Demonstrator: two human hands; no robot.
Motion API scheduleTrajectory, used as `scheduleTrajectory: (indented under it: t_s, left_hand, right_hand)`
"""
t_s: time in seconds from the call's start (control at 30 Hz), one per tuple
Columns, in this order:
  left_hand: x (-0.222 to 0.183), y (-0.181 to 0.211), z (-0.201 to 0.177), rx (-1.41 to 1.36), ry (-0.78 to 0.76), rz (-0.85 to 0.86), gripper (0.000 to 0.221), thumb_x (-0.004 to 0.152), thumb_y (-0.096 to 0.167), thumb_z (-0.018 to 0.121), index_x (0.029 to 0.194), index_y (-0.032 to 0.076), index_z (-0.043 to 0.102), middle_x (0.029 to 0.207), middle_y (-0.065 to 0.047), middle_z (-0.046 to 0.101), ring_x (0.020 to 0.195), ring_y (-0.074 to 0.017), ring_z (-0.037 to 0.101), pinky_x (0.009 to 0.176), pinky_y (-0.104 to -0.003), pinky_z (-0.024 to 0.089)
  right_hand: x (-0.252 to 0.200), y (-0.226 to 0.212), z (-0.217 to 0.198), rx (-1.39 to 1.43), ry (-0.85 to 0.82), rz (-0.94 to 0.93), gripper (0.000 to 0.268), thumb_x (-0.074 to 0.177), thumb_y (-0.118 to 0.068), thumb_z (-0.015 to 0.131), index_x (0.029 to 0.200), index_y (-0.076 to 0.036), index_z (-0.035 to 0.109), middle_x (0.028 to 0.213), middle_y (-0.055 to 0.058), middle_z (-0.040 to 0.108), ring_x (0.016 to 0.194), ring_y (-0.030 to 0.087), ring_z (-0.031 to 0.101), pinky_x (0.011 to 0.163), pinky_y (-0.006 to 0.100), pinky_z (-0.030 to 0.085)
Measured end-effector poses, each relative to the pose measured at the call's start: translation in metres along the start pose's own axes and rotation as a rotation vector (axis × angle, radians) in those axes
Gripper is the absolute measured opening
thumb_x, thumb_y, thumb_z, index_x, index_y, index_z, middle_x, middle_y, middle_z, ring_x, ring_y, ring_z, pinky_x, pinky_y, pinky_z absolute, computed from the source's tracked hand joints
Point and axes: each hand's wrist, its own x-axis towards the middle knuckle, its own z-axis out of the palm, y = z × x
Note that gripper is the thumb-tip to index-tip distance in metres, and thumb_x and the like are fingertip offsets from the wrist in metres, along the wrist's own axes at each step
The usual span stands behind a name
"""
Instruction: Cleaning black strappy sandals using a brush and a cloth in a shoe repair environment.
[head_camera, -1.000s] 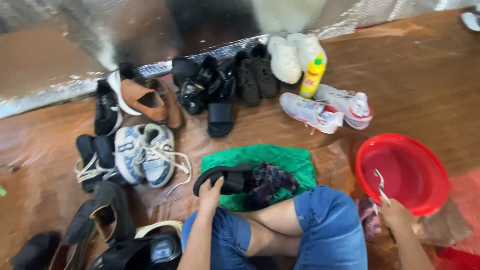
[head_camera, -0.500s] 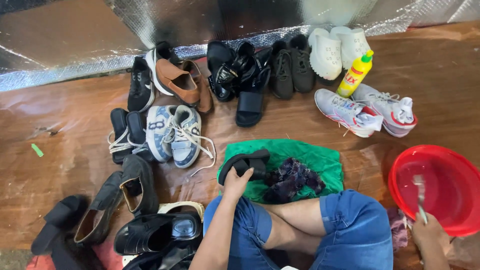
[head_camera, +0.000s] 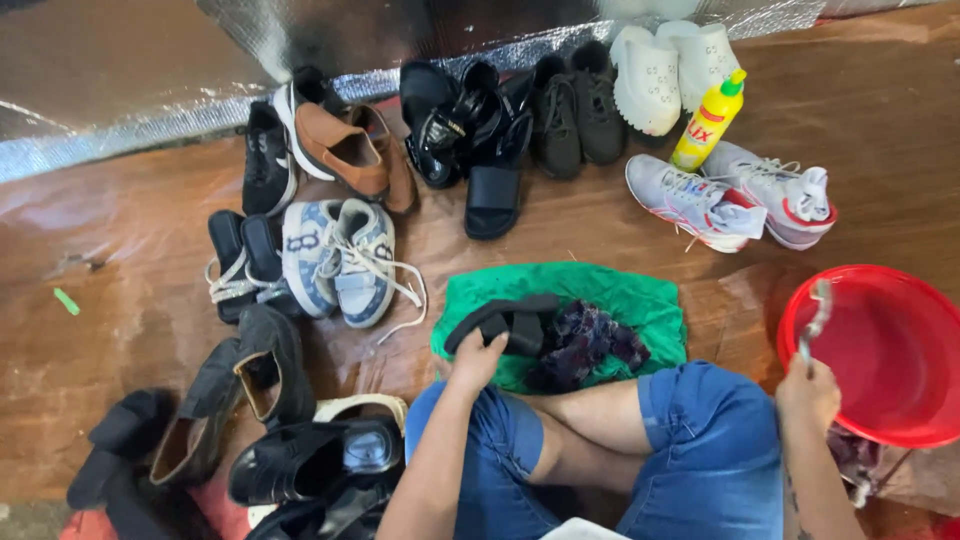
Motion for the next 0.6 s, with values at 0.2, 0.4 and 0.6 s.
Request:
scheduleTrajectory:
  t_s: [0.2,0.4,0.6]
  left_hand:
    - [0.01,0.008,-0.011,0.229,-0.024,0.026,0.049,0.091,0.046,0.063,0.123,0.01,0.067,0.123,-0.018,0.072,0.123,-0.0355,0.063,0.103,-0.045,0.046]
    - [0.003,0.024,-0.008,0.207,0.04,0.001,0.046,0.092,0.047,0.062,0.118,0.01,0.069,0.11,-0.017,0.076,0.108,-0.0381,0.069,0.088,-0.047,0.052]
    - [0.003,0.021,-0.01,0.251,0.079,0.035,0.048,0.091,0.05,0.061,0.12,0.013,0.069,0.109,-0.019,0.075,0.109,-0.0409,0.067,0.09,-0.048,0.051]
  right_hand:
    - [-0.03,0.024,0.001,-0.022,-0.053,0.087,0.041,0.115,-0.032,0.048,0.136,0.001,0.06,0.128,0.037,0.064,0.109,0.061,0.06,0.091,0.065,0.041]
    - [-0.05,0.015,-0.033,-0.14,-0.056,0.21,0.057,0.109,-0.026,0.045,0.163,-0.01,0.038,0.124,0.041,0.065,0.099,0.068,0.065,0.085,0.067,0.045]
    - [-0.018,0.041,-0.01,-0.166,-0.124,0.14,0.051,0.116,-0.034,0.036,0.131,0.008,0.061,0.117,0.043,0.069,0.103,0.063,0.063,0.086,0.064,0.045]
